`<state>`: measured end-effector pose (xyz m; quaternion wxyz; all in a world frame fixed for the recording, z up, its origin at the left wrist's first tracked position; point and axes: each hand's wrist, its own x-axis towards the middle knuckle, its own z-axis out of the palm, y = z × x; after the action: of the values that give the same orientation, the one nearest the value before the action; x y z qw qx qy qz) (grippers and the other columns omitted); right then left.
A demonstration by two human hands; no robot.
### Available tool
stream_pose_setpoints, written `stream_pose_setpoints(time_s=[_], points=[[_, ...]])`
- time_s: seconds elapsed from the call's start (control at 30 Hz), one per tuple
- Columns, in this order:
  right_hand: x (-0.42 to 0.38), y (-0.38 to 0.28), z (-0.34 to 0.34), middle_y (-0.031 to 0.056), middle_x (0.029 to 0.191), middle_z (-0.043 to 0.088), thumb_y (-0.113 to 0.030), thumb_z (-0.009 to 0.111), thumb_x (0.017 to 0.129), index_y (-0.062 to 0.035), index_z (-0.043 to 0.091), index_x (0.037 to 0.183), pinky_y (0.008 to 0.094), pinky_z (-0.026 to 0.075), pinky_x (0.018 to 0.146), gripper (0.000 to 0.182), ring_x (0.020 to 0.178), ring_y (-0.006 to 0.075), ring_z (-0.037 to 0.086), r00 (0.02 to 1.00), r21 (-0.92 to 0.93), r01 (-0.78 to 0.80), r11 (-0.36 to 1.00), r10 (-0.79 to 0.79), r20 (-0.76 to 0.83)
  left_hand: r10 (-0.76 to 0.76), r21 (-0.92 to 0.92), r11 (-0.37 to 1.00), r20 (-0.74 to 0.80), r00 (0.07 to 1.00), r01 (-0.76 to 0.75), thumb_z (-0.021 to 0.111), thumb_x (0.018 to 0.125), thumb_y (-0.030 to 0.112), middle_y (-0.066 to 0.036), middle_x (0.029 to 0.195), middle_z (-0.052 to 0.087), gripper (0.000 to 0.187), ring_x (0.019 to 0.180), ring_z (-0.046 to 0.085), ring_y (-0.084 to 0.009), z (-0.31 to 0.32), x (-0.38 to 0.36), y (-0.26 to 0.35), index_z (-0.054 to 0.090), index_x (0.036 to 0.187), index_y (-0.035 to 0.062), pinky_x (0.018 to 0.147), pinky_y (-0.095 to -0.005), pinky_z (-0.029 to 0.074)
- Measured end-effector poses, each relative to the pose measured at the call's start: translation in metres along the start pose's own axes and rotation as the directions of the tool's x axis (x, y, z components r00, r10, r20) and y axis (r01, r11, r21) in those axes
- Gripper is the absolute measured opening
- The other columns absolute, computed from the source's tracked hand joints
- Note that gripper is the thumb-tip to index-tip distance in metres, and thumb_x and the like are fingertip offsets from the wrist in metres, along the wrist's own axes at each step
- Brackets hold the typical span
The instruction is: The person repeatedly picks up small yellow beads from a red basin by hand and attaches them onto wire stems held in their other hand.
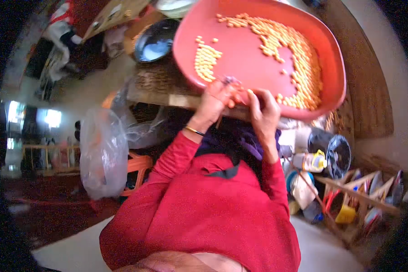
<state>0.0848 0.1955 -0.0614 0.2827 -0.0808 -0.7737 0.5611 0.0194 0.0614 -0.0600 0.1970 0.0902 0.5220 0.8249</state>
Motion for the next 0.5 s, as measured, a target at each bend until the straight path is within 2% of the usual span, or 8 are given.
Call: stream_pose_setpoints(time_s=[0.07,0.2,0.23,0.4,0.5], points=[[-0.002,0.007,0.006,0.0053,0.075,0.064,-0.008,0.063,0.086,-0.0008,0.065,0.091,0.0248,0.043,0.059,0.009,0.062,0.0128,0.052,0.999,-0.001,0.033,0.999,-0.033,0.013,-0.012,-0.027,1.0,-0.038,0.999,0.011,0.06,0.089,0.006,-0.005,0.085,0.066,0.009,0.058,0.055,-0.005,0.0,0.001,0.003,0.06,0.098,0.0046,0.042,-0.0146,0.04],[0.004,0.031,-0.024,0.0056,0.076,0.064,-0.007,0.062,0.086,-0.0014,0.065,0.092,0.0255,0.043,0.059,0.009,0.062,0.0136,0.052,0.995,-0.051,0.059,0.997,-0.055,0.087,0.043,0.053,0.998,-0.019,0.999,-0.042,0.062,0.087,0.005,-0.004,0.082,0.066,0.007,0.054,0.052,-0.0037,0.021,0.015,-0.029,0.061,0.094,0.0048,0.04,-0.0142,0.038],[0.023,0.005,-0.019,0.0057,0.076,0.064,-0.006,0.062,0.086,-0.0016,0.065,0.092,0.0257,0.043,0.059,0.009,0.062,0.0139,0.052,0.99,-0.091,0.084,0.992,-0.073,0.118,0.069,0.055,0.996,-0.007,0.998,-0.068,0.062,0.087,0.005,-0.003,0.08,0.066,0.006,0.053,0.051,-0.0033,0.021,0.021,0.0,0.061,0.093,0.0049,0.04,-0.0141,0.037],[0.054,0.005,-0.023,0.0056,0.079,0.063,-0.005,0.061,0.086,-0.0019,0.065,0.092,0.0267,0.043,0.06,0.008,0.065,0.0151,0.052,0.973,-0.125,0.217,0.968,-0.204,0.11,0.074,0.049,0.996,0.046,0.996,-0.076,0.061,0.087,0.004,-0.002,0.077,0.065,0.008,0.052,0.05,-0.0027,0.019,0.037,0.022,0.061,0.095,0.0044,0.04,-0.0134,0.035],[0.042,-0.017,-0.016,0.007,0.081,0.062,-0.005,0.062,0.084,-0.0031,0.067,0.092,0.0278,0.044,0.062,0.009,0.068,0.018,0.054,0.991,-0.235,0.132,0.963,-0.128,0.031,0.064,-0.03,0.998,0.09,0.994,-0.062,0.061,0.086,0.004,-0.002,0.076,0.065,0.009,0.052,0.049,-0.0024,0.01,0.021,0.036,0.061,0.095,0.0043,0.04,-0.0127,0.034]])
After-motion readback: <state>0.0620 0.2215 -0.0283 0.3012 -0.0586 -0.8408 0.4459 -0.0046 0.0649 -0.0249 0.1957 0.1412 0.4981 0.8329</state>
